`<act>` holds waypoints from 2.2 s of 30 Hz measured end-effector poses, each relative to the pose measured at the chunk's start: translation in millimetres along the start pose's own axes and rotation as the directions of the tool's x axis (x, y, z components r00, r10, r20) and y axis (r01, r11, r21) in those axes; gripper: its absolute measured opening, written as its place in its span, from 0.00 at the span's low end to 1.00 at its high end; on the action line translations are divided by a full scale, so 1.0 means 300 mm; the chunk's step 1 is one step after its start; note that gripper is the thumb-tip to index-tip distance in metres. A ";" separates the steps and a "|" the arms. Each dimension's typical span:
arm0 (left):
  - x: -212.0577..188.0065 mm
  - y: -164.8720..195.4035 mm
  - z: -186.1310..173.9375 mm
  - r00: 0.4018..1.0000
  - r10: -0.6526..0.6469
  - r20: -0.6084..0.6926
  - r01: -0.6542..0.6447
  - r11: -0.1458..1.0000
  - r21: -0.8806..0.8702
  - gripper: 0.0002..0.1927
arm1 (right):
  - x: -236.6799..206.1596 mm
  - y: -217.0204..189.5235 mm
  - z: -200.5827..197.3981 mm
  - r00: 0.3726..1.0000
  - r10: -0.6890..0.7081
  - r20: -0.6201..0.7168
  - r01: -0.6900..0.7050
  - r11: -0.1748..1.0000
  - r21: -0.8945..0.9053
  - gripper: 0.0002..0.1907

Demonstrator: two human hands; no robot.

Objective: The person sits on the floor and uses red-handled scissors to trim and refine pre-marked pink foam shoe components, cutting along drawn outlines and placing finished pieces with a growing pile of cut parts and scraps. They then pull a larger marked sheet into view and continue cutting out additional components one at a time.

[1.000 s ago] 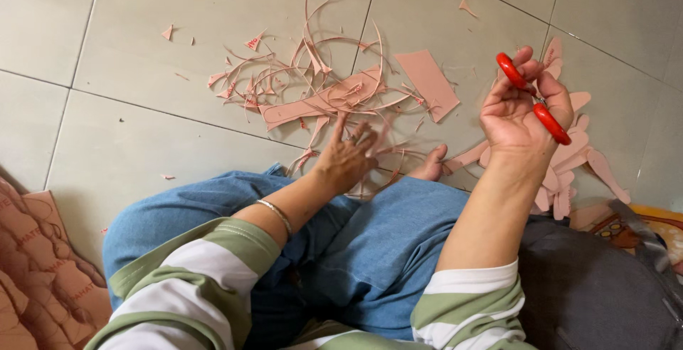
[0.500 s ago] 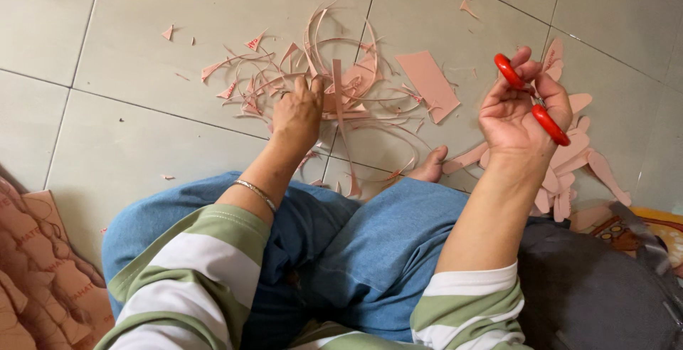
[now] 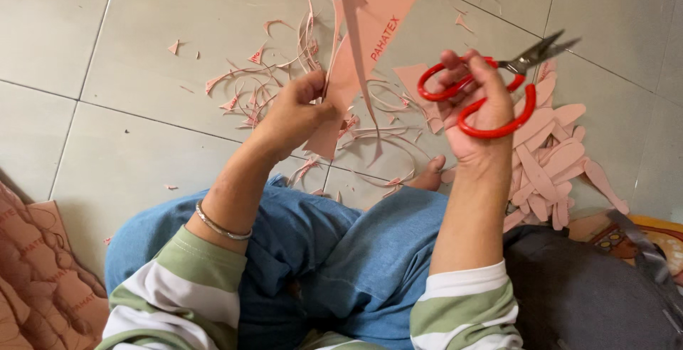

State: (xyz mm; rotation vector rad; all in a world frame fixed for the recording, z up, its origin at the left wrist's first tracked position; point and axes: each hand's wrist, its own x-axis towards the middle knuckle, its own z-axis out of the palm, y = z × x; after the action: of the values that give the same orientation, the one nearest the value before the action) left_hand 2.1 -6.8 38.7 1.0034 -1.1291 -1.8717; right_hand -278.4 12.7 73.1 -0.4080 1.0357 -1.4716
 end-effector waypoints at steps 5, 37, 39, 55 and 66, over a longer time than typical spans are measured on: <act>-0.005 -0.007 0.010 0.995 0.021 0.094 -0.023 1.000 0.019 0.13 | -0.028 0.147 0.119 0.996 -0.024 0.087 0.044 0.969 -0.241 0.12; -0.009 0.034 0.038 0.977 0.209 0.032 -0.198 0.853 0.484 0.13 | -0.040 0.111 0.121 0.928 -0.358 0.106 0.373 0.873 -0.314 0.09; -0.005 0.021 0.052 0.995 -0.095 0.016 0.067 0.805 0.590 0.15 | -0.052 0.140 0.134 0.928 -0.339 0.156 0.372 0.871 -0.321 0.11; 0.052 0.048 -0.066 0.940 0.242 -0.240 -0.326 0.845 -0.425 0.28 | -0.136 0.307 0.180 0.883 0.278 0.378 0.137 0.618 -0.774 0.50; 0.087 -0.013 -0.039 0.910 0.253 -0.328 -0.379 0.828 -0.414 0.24 | -0.148 0.303 0.195 0.870 0.269 0.413 0.194 0.584 -0.788 0.54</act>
State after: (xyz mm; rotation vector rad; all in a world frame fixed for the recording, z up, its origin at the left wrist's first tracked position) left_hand 0.4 -32.1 25.0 0.6994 -0.5935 -1.5740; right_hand -168.8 44.7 47.5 -1.3584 1.2287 -0.6607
